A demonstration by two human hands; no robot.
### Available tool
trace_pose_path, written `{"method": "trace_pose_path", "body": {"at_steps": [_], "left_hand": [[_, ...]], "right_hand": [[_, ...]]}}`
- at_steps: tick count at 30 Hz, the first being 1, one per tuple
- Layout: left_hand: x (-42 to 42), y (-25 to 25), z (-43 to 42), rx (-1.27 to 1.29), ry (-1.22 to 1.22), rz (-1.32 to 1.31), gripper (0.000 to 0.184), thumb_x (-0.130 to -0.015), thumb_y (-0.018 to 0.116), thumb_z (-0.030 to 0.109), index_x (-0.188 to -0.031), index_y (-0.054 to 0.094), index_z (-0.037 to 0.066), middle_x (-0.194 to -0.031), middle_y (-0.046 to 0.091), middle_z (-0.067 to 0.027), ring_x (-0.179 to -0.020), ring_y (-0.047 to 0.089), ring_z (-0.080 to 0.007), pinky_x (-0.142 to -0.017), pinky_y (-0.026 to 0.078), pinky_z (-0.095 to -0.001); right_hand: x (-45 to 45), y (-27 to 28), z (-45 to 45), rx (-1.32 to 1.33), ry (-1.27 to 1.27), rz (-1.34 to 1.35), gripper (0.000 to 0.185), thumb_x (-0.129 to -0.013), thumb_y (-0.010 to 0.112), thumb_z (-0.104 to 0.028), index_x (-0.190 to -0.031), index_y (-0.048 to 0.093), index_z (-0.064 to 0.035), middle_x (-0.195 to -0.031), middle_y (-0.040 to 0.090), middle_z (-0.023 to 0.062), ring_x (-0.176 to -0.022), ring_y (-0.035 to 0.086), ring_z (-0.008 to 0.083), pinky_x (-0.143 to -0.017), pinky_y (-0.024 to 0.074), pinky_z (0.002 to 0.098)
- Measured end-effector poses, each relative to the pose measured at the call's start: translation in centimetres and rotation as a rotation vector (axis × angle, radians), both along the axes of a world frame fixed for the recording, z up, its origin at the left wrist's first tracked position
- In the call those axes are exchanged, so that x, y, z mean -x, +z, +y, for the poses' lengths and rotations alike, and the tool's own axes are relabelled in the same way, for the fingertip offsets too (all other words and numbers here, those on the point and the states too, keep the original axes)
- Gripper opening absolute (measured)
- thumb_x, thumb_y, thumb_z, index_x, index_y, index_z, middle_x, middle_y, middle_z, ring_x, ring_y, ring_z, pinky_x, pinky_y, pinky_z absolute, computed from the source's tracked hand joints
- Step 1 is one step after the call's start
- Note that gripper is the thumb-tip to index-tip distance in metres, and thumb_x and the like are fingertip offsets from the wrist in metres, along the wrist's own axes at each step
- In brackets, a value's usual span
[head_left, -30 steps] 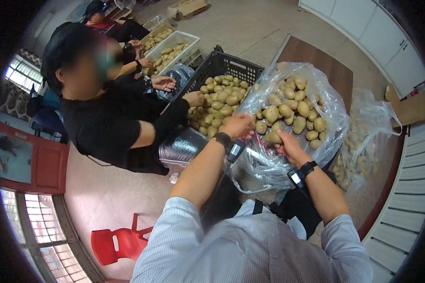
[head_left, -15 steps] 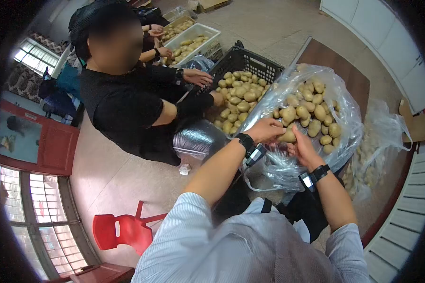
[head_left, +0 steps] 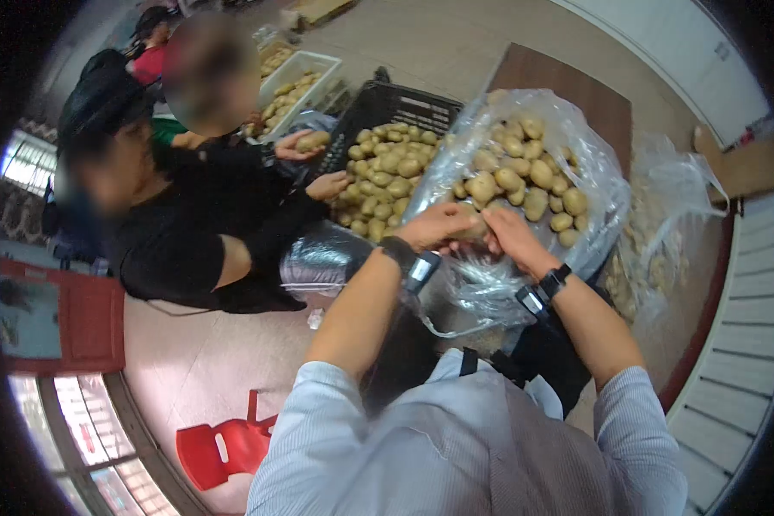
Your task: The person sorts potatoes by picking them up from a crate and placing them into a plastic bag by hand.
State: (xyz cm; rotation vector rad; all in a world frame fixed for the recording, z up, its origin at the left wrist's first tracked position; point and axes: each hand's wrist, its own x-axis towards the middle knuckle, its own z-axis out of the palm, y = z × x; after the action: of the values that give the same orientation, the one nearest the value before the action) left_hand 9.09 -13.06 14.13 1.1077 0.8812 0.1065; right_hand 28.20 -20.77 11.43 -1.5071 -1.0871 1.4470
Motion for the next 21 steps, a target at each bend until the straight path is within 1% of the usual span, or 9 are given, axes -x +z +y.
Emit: {"method": "trace_pose_path", "body": {"at_steps": [4,6,7,8,10,14,16,18,21], "left_hand": [[0.4,-1.9,1.1,0.065,0.100,-0.153,0.034,-0.090,0.063,0.031,-0.112,0.054,0.006,-0.088,0.062,-0.0055,-0.055,0.054,-0.0116,-0.041,0.040,-0.0232],[0.8,-2.1,1.5,0.040,0.280,-0.138,0.040,-0.088,0.064,0.038,-0.110,0.055,0.006,-0.084,0.060,-0.0024,-0.057,0.052,-0.0100,-0.045,0.041,-0.0240],[1.3,-2.1,2.0,0.065,0.276,-0.169,0.037,-0.088,0.064,0.037,-0.109,0.055,0.008,-0.088,0.059,-0.0036,-0.059,0.052,-0.0116,-0.046,0.042,-0.0247],[1.4,-2.5,2.4,0.068,0.270,-0.170,0.037,-0.088,0.064,0.037,-0.109,0.055,0.008,-0.088,0.059,-0.0036,-0.059,0.052,-0.0116,-0.046,0.042,-0.0247],[1.6,-3.1,2.8,0.088,0.486,-0.169,0.033,-0.092,0.058,0.035,-0.110,0.053,0.007,-0.086,0.059,-0.0079,-0.054,0.050,-0.0141,-0.041,0.038,-0.0250],[3.1,-3.9,4.3,0.104,0.538,-0.198,0.033,-0.094,0.054,0.036,-0.110,0.053,0.008,-0.088,0.058,-0.0083,-0.059,0.050,-0.0138,-0.047,0.041,-0.0267],[4.1,-4.4,4.6,0.088,0.575,-0.180,0.033,-0.094,0.053,0.038,-0.109,0.053,0.009,-0.088,0.058,-0.0078,-0.062,0.050,-0.0142,-0.049,0.042,-0.0272],[5.3,-5.3,5.0,0.175,0.645,-0.208,0.032,-0.092,0.058,0.034,-0.112,0.055,0.010,-0.092,0.058,-0.0067,-0.061,0.051,-0.0171,-0.047,0.042,-0.0298],[7.0,-5.5,5.2,0.087,0.678,-0.082,0.034,-0.094,0.055,0.034,-0.113,0.054,0.006,-0.090,0.057,-0.0080,-0.062,0.054,-0.0170,-0.050,0.047,-0.0297]], "right_hand": [[-3.0,-4.0,0.8,-0.161,-0.070,-0.201,0.031,-0.094,0.051,-0.031,-0.097,0.059,-0.0015,-0.073,0.060,0.0075,-0.059,0.059,0.0200,-0.055,0.0472,0.0330],[-5.0,-6.2,0.8,-0.331,-0.239,-0.622,0.026,-0.090,0.052,-0.026,-0.099,0.060,-0.0019,-0.078,0.063,0.0167,-0.076,0.063,0.0369,-0.070,0.0491,0.0443],[-6.1,-6.5,0.8,-0.255,-0.213,-0.678,0.026,-0.088,0.052,-0.022,-0.105,0.059,-0.0047,-0.091,0.062,0.0252,-0.089,0.059,0.0454,-0.080,0.0472,0.0490],[-7.2,-7.3,0.6,-0.252,-0.218,-0.680,0.026,-0.088,0.052,-0.022,-0.105,0.059,-0.0047,-0.091,0.062,0.0252,-0.089,0.059,0.0454,-0.080,0.0472,0.0490],[-8.3,-8.0,0.3,-0.088,-0.123,-0.966,0.031,-0.086,0.054,-0.023,-0.111,0.057,-0.0057,-0.100,0.061,0.0257,-0.093,0.060,0.0432,-0.081,0.0486,0.0479],[-7.4,-6.0,-1.2,0.052,-0.052,-1.010,0.039,-0.082,0.057,-0.022,-0.117,0.052,-0.0050,-0.108,0.058,0.0262,-0.096,0.059,0.0432,-0.082,0.0488,0.0488],[-5.4,-3.0,-2.1,0.086,0.007,-1.071,0.036,-0.079,0.058,-0.021,-0.109,0.055,-0.0017,-0.105,0.059,0.0246,-0.096,0.059,0.0413,-0.083,0.0475,0.0486],[-5.4,-5.6,-2.3,0.032,0.015,-1.087,0.036,-0.078,0.059,-0.020,-0.108,0.055,-0.0013,-0.107,0.058,0.0253,-0.096,0.059,0.0429,-0.083,0.0481,0.0493],[-5.7,-7.8,-2.4,0.009,0.067,-1.110,0.030,-0.079,0.057,-0.016,-0.102,0.053,0.0020,-0.104,0.057,0.0269,-0.095,0.058,0.0444,-0.084,0.0483,0.0503]]}}
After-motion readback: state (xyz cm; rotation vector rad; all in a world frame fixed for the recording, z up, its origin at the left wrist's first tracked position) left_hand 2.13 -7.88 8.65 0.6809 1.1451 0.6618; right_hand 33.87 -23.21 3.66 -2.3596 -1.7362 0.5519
